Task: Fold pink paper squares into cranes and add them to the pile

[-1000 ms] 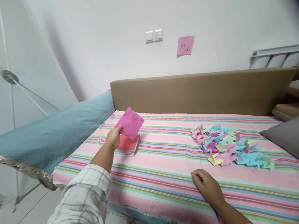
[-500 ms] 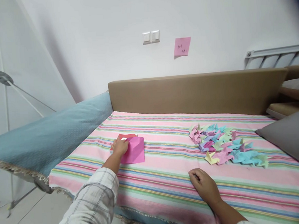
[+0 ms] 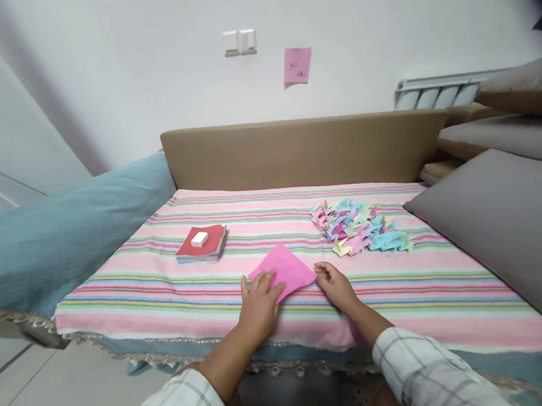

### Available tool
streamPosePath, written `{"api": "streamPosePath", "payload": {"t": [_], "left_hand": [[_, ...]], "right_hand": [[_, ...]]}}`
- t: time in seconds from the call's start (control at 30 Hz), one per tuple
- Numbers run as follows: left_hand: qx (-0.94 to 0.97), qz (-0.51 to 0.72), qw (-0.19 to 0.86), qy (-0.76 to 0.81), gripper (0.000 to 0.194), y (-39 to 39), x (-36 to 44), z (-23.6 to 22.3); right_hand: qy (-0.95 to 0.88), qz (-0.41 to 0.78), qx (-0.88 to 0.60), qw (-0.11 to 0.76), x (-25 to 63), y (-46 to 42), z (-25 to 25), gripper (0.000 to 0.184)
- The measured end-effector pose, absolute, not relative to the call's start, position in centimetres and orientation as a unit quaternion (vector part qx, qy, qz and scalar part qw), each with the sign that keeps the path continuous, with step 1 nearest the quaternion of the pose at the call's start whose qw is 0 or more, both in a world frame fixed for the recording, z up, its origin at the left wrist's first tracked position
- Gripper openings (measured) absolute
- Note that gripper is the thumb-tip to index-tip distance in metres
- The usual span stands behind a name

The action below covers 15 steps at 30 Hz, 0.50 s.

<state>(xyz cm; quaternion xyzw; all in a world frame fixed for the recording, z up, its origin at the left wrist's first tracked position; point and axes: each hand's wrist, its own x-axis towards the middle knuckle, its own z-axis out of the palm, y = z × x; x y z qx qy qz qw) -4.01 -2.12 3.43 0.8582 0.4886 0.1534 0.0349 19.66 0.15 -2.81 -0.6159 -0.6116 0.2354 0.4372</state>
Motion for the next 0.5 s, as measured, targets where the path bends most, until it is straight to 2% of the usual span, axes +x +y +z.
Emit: {"api": "streamPosePath", "payload": {"t": [0.13, 0.23, 0.37, 0.5], "left_hand": [[0.862, 0.146, 0.059, 0.482, 0.047, -4.1, -2.5, 0.5], [0.866, 0.163, 0.058, 0.469, 0.047, -4.7, -1.9, -0.3], [0.879, 0.171, 0.075, 0.438, 0.049, -5.0, -1.5, -0.6], [0.878, 0.191, 0.08, 0.433, 0.062, -4.4, -2.3, -0.5]], "right_hand": [[-0.635, 0.206, -0.614, 0.421, 20.3, -2.3, -2.9, 0.054], [-0.707, 0.153, -0.558, 0.407, 20.2, -4.5, -2.9, 0.058], [-0.748, 0.125, -0.536, 0.369, 20.1, -6.0, -3.0, 0.047], [-0.758, 0.1, -0.535, 0.359, 20.8, -5.9, -3.1, 0.036]]}}
